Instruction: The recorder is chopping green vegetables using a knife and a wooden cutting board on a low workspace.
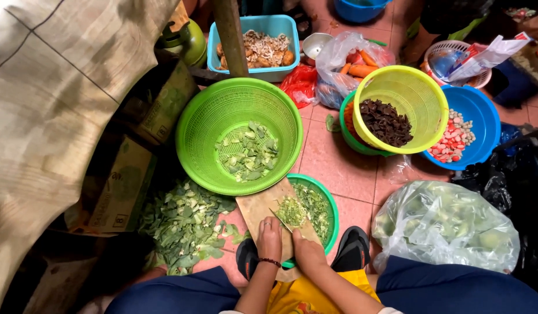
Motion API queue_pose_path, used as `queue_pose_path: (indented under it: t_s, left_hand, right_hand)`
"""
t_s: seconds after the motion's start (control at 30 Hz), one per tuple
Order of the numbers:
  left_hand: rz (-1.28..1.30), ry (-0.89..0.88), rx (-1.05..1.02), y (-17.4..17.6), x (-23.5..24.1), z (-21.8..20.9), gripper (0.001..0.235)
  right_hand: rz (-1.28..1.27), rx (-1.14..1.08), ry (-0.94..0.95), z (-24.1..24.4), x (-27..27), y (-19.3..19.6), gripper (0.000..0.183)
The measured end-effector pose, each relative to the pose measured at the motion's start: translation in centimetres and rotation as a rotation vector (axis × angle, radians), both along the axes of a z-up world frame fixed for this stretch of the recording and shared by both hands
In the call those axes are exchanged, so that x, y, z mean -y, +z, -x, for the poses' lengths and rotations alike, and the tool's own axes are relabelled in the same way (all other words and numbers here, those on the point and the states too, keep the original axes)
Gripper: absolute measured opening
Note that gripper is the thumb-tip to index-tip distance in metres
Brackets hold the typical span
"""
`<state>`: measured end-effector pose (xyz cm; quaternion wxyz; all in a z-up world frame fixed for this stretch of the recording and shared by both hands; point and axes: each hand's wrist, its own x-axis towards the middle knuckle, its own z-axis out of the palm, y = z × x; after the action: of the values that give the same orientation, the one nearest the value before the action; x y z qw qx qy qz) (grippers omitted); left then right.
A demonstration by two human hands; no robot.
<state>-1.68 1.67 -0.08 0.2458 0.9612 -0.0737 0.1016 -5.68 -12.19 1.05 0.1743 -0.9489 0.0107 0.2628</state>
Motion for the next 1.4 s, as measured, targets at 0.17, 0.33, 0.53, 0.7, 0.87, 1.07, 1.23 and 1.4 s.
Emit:
queue_pose_path:
  t_s: [0.17,0.33,0.53,0.7,0.87,1.07,1.23,1.4]
  left_hand:
    - [0.052,0.051,0.021,-1.0,0.2,-0.8,0.015]
    - [0.360,0.000,-0.040,-1.1,0.3,-1.1,0.022]
    - [0.288,0.073,-0.052,-0.5,1.0,-1.0,0.012]
    - [0.228,0.064,-0.078,-0.3,0.9,-0.9,0.009]
    - [0.227,0.087,-0.105,-0.6,1.0,-0.9,0.010]
    - [0.249,0.083,-0.071,-0.7,1.0,-1.1,0.011]
    - [0.217,0.101,-0.068,-1.2,1.0,-0.9,0.010]
    - [0.302,0.102,-0.060,-0.3,0.2,-0.7,0.012]
  right_hand:
    - [0.166,0.105,0.057,4.3,3.1,-1.6,0.027]
    - [0.120,-0.028,0.004,4.8,5.1,0.1,0.018]
    - [0.188,0.104,0.066,3.9,3.4,0.0,0.015]
    - [0.123,0.040,-0.005,1.5,1.2,0.1,0.016]
    - [0.099,0.023,-0.009,2.2,2.0,0.4,0.016]
    - [0.233,-0.038,0.031,5.0,4.5,-0.9,0.026]
    - [0.144,0.058,0.080,1.9,1.8,1.4,0.016]
    - [0.044,0.037,0.010,2.4,1.4,1.6,0.015]
